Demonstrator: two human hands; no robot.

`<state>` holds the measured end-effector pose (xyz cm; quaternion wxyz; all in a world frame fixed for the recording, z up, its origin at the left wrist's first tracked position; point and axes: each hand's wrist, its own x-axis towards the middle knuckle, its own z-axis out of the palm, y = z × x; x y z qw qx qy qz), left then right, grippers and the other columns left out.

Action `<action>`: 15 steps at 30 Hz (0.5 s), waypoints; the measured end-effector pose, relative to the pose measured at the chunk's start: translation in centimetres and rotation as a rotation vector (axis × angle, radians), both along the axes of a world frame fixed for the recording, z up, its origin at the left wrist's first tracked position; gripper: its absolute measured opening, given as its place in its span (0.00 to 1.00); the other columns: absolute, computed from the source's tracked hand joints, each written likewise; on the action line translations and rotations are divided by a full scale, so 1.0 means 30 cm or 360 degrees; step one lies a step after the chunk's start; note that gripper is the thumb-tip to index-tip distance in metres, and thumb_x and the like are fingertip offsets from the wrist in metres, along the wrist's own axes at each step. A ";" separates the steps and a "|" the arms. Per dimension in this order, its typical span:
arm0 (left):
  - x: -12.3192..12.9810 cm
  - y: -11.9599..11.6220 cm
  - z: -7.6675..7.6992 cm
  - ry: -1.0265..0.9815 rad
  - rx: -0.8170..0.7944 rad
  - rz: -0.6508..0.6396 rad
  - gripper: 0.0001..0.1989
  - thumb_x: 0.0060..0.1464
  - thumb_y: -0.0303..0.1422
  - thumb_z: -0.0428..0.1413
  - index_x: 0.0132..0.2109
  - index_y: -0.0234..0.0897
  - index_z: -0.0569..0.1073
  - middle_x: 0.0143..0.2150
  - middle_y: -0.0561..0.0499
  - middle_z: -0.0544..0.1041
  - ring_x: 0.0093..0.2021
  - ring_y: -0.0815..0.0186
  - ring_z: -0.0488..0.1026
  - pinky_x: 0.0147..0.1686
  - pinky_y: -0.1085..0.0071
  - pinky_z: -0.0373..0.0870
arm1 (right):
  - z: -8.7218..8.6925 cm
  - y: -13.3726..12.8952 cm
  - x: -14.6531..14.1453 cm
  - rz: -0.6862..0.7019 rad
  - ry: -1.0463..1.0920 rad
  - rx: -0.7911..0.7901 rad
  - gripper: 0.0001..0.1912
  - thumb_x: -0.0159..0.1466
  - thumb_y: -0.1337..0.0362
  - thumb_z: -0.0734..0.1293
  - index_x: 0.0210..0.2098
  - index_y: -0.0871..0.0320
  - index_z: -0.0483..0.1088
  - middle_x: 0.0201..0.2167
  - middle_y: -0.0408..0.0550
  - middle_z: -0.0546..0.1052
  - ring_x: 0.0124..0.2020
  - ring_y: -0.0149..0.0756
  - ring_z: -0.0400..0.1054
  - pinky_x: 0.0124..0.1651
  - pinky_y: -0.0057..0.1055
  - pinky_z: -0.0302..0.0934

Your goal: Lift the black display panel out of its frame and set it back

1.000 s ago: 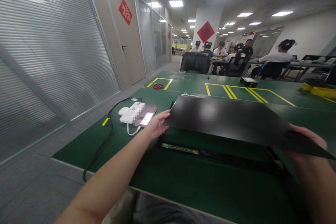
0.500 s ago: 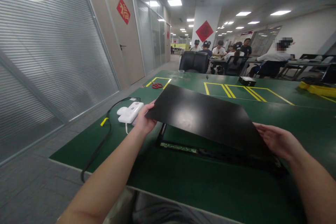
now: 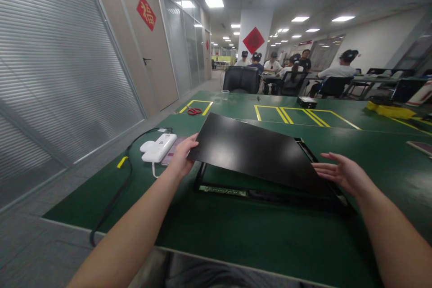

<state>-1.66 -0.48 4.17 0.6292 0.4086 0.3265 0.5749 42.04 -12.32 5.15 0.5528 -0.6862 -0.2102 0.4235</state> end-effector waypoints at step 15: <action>0.035 -0.018 -0.028 0.0278 -0.0162 -0.0062 0.20 0.31 0.25 0.62 0.39 0.34 0.78 0.31 0.50 0.81 0.29 0.64 0.76 0.28 0.72 0.69 | -0.030 0.002 0.058 -0.0127 -0.0281 -0.0079 0.07 0.69 0.64 0.62 0.46 0.55 0.66 0.24 0.54 0.80 0.26 0.41 0.78 0.31 0.30 0.72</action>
